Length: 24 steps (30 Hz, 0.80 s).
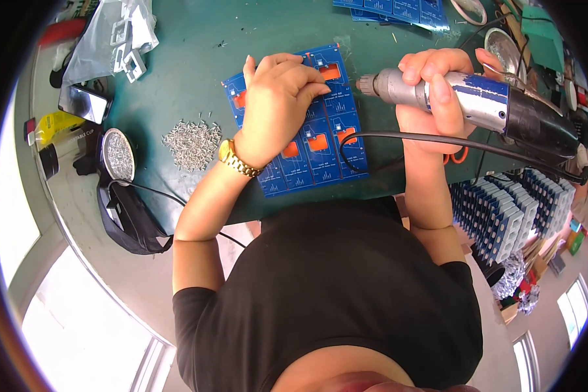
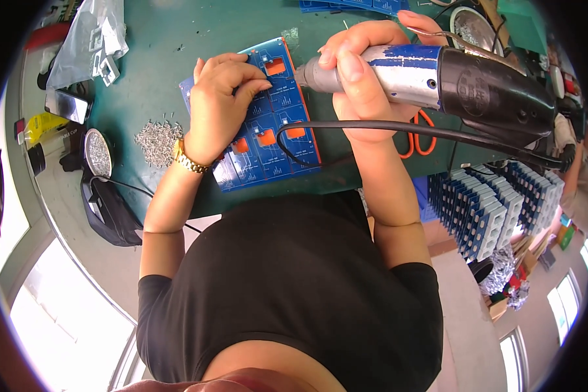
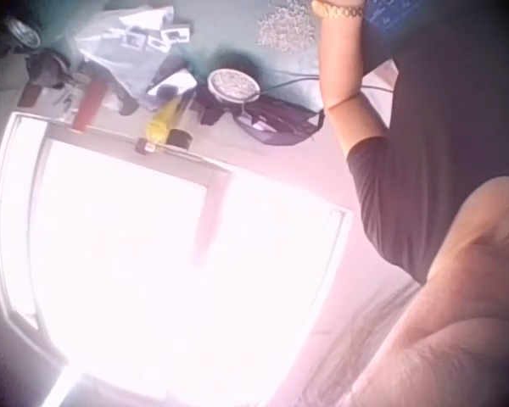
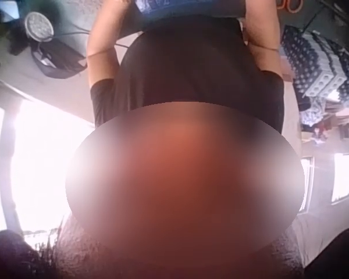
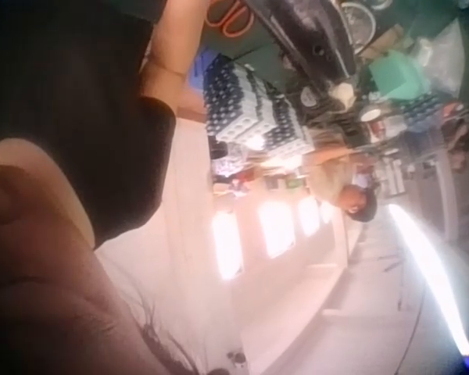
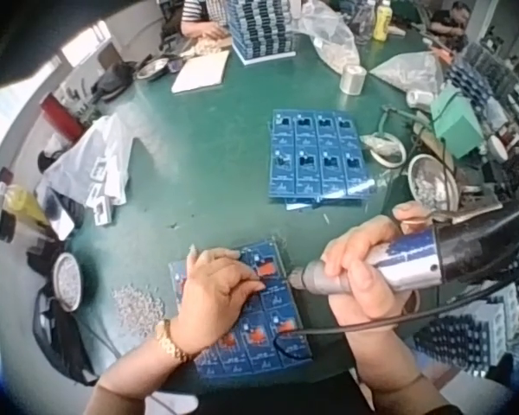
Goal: The person fastens screws onto a printed circuit board using an electric screwdriver.
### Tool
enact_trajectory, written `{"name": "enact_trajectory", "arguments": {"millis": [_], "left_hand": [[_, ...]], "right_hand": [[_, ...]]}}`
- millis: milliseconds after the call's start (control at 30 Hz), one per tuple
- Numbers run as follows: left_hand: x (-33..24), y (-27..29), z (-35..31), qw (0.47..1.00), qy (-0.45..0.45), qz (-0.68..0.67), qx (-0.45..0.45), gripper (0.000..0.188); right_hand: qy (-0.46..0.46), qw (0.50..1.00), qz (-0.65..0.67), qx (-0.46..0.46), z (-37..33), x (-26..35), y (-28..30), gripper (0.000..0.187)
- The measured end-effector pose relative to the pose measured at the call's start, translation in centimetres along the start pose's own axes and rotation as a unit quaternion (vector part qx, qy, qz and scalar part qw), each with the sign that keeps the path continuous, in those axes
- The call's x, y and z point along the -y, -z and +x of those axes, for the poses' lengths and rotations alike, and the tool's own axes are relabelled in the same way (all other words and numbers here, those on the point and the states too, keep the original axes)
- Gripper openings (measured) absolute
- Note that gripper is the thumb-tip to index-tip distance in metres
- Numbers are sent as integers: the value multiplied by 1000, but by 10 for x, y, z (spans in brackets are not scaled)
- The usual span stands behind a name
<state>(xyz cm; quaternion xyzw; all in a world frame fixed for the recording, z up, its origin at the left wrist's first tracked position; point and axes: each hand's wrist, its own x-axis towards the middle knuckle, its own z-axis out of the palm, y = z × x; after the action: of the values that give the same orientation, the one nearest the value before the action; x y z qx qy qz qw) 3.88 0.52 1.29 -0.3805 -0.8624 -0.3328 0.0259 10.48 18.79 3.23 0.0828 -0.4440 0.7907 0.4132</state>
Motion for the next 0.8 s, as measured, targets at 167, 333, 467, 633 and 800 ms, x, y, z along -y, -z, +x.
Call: {"name": "enact_trajectory", "arguments": {"millis": [167,333,467,633,800], "left_hand": [[-3,-8,-3,1000,6,8,-6,9],[4,-12,-2,999,-30,-3,-16,11],[6,-12,-2,999,-34,-18,-20,10],[4,-10,-1,999,-14,-29,-21,9],[5,-8,0,999,-30,-27,-14,8]], "right_hand": [[-3,1000,7,6,-1,1,-1,56],[-16,999,-6,43,-1,2,4,54],[-17,997,-21,66,-4,3,8,54],[-14,997,-40,59,-5,4,6,53],[-6,1000,7,15,-3,3,-3,56]]}}
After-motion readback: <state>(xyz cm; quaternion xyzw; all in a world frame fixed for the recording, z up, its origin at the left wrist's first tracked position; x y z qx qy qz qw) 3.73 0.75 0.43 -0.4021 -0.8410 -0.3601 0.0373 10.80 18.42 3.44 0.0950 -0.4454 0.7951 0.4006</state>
